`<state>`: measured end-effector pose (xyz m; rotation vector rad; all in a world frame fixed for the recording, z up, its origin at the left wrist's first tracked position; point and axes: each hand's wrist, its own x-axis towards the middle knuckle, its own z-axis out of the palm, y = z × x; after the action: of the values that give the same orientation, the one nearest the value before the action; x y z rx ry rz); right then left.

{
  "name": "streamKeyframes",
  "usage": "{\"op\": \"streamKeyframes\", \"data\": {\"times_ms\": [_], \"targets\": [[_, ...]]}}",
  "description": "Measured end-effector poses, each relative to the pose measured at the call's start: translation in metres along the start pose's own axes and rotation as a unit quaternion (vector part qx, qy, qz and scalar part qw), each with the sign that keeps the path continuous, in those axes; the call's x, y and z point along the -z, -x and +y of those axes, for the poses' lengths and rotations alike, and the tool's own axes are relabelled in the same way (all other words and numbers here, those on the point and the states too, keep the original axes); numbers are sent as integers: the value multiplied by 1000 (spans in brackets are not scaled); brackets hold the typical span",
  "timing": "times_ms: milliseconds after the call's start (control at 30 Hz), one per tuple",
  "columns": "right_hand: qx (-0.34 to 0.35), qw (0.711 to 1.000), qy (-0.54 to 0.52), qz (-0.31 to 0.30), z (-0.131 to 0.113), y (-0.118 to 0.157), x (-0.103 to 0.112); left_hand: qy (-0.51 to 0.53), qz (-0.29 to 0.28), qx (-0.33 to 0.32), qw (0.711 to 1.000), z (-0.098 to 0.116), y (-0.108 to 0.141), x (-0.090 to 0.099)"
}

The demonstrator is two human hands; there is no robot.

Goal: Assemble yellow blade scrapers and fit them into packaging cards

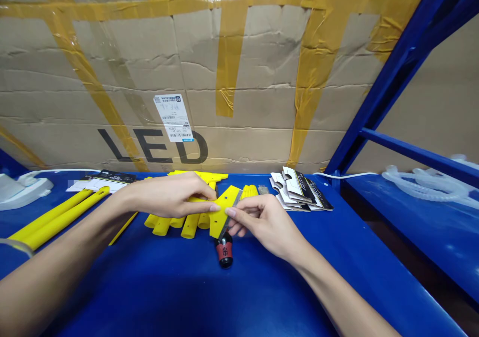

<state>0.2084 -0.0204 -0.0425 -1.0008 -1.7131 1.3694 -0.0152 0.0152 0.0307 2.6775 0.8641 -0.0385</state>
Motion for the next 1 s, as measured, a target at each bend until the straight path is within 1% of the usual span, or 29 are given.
{"op": "streamKeyframes", "data": {"times_ms": [133,267,333,433,567,667,833,1000], "targets": [[-7,999,44,-18,-2,3,3,3,-3,-13,1000,0,-1,-2],[-20,998,41,-40,-5,5,5,14,-14,-13,1000,1,-2,-1],[-16,999,26,-33,-5,3,5,14,-10,-13,1000,2,-1,-1],[-9,1000,-2,-11,-4,1,5,6,11,-6,1000,1,0,0],[-13,1000,-22,8,-2,-1,6,26,31,5,999,-3,4,3],[-10,1000,-9,12,-2,-1,8,34,30,7,999,-3,7,7],[45,999,4,26,-7,1,9,60,32,27,997,-4,8,10],[37,999,-6,27,-13,3,6,101,16,32,994,-4,7,9]]}}
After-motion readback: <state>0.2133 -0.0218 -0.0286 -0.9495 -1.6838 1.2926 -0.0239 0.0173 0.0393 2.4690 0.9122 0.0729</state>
